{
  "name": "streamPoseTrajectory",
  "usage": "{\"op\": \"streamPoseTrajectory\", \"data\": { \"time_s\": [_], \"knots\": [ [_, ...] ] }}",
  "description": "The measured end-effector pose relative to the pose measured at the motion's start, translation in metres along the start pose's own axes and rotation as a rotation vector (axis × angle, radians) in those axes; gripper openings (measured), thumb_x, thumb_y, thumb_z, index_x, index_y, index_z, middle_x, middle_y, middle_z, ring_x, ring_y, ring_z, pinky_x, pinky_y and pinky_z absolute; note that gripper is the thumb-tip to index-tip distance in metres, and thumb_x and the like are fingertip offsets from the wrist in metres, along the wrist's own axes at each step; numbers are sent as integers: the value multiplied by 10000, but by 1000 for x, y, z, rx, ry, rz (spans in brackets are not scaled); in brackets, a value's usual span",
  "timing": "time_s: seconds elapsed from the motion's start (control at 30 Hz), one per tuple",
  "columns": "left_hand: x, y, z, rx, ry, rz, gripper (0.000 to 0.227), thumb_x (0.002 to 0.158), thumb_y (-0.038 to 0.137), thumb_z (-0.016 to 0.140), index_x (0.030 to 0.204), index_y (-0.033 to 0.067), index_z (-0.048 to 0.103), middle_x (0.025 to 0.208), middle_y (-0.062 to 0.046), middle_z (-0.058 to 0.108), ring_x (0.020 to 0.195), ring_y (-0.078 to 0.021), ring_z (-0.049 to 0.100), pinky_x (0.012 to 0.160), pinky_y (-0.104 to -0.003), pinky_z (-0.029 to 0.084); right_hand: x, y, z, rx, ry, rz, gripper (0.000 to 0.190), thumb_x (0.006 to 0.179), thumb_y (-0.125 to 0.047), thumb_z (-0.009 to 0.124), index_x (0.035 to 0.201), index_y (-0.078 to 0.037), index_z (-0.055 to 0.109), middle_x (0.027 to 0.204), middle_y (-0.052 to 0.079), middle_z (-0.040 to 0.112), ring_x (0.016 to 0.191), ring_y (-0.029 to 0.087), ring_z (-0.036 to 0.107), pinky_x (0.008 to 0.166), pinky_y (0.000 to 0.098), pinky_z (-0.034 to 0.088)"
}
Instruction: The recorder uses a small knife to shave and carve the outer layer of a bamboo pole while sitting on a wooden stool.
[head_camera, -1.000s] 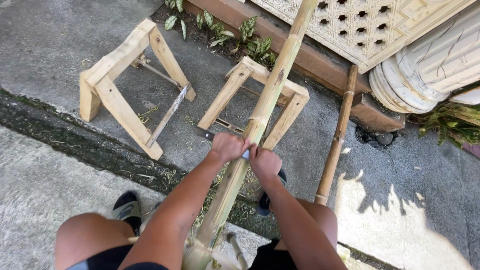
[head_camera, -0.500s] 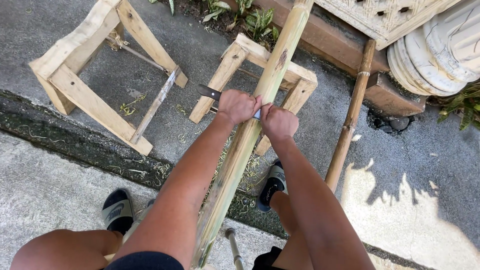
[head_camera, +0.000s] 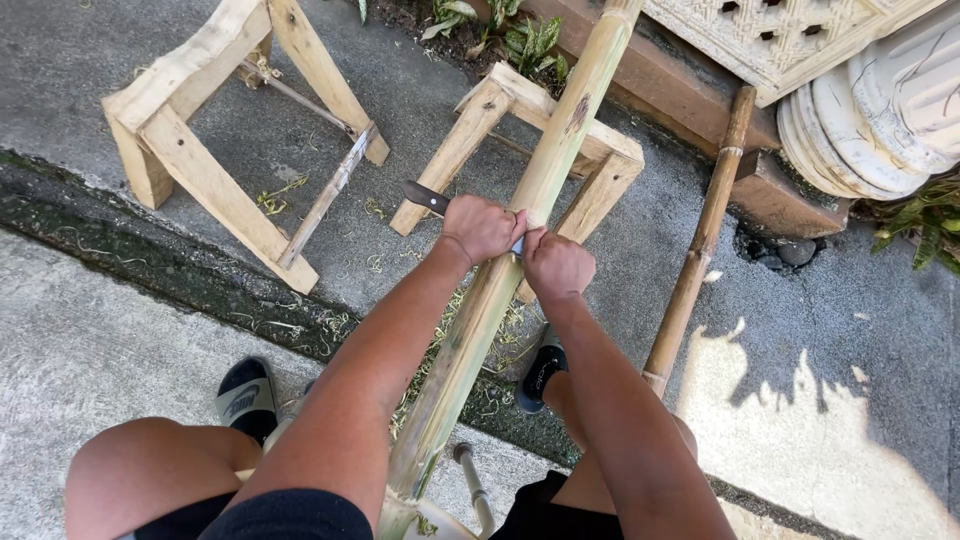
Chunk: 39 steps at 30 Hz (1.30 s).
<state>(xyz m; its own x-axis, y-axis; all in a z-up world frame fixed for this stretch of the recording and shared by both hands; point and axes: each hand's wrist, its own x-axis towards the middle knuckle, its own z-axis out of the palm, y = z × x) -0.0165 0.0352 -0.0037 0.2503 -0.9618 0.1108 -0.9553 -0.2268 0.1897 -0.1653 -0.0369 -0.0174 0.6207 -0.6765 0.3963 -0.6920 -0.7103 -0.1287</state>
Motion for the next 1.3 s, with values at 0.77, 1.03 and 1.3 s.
{"op": "streamPoseTrajectory", "data": {
  "time_s": [0.77, 1.03, 1.3],
  "knots": [
    [-58, 9, 1, -13, 35, 47, 683, 1070, 431, 343, 536, 219, 712, 528, -2, 650, 450, -182, 618, 481, -364, 510, -57, -26, -22, 21, -86, 50, 532, 1008, -314, 488, 541, -111, 643, 580, 128, 672, 444, 325, 632, 467, 455, 512],
    [-115, 12, 8, 7, 91, 20, 647, 1037, 421, 398, 515, 188, 701, 523, -13, 666, 428, -178, 623, 435, -364, 499, -107, -41, -26, 34, 24, -60, 503, 1000, -284, 500, 545, -107, 622, 580, 120, 658, 456, 310, 627, 449, 452, 497],
    [-156, 21, 9, -30, 142, 54, 602, 1051, 356, 437, 534, 192, 698, 513, -16, 665, 424, -180, 624, 455, -358, 504, -142, -60, -47, 42, 8, -80, 481, 985, -265, 511, 542, -118, 625, 555, 101, 648, 470, 287, 628, 452, 443, 487]
  ]
}}
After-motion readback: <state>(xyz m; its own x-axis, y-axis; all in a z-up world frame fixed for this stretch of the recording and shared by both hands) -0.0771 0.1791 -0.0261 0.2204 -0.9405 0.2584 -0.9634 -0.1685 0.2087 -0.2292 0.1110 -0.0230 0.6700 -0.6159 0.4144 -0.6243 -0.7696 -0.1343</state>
